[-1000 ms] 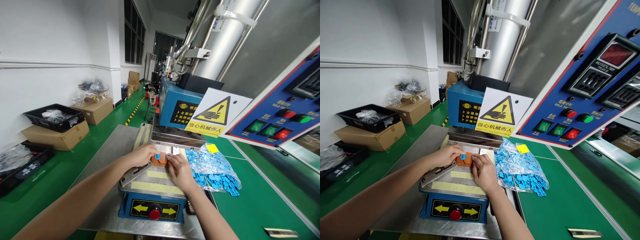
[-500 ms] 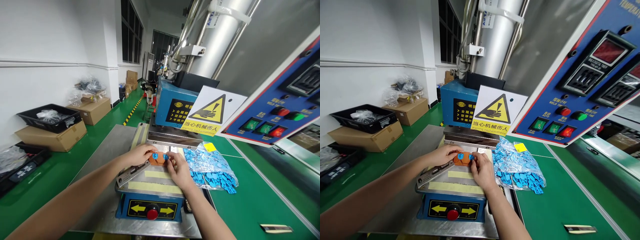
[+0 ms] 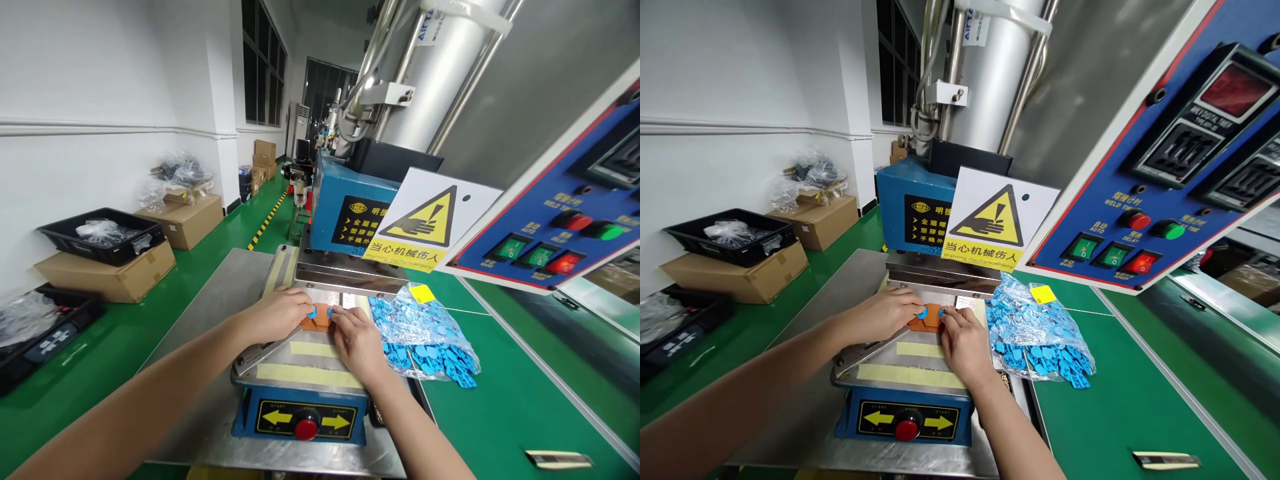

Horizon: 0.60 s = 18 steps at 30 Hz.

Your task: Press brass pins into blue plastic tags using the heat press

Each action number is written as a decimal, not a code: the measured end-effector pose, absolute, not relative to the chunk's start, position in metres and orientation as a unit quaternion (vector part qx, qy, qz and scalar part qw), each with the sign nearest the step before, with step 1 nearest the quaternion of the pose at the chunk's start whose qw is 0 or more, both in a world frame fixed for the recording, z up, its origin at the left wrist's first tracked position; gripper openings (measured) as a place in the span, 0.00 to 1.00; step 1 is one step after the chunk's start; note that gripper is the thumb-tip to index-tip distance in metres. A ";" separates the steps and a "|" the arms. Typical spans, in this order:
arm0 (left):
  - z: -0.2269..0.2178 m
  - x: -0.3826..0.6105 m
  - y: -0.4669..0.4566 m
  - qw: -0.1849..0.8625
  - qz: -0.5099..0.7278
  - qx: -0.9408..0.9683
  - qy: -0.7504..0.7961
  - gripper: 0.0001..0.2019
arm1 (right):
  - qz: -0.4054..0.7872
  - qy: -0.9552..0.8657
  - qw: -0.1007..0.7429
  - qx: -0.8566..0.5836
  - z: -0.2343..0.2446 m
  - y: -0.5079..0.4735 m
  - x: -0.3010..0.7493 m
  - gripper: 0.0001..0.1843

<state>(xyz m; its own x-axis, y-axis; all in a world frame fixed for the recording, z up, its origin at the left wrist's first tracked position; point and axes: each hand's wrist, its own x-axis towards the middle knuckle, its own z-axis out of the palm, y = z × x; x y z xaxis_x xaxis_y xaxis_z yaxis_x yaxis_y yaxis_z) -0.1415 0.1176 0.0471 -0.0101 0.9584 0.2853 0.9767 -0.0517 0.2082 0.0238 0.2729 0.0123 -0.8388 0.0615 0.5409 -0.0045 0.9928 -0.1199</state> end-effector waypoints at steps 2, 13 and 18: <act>0.047 -0.138 0.117 0.048 -0.151 -0.714 -0.682 0.14 | 0.041 -0.959 0.279 -0.010 0.013 0.272 0.024 0.15; 0.051 -0.126 0.116 0.008 -0.215 -0.664 -0.716 0.14 | 0.226 -0.912 0.340 -0.040 0.005 0.280 0.026 0.15; 0.047 -0.125 0.111 -0.028 -0.258 -0.642 -0.722 0.13 | 0.245 -0.904 0.343 -0.071 0.002 0.284 0.028 0.19</act>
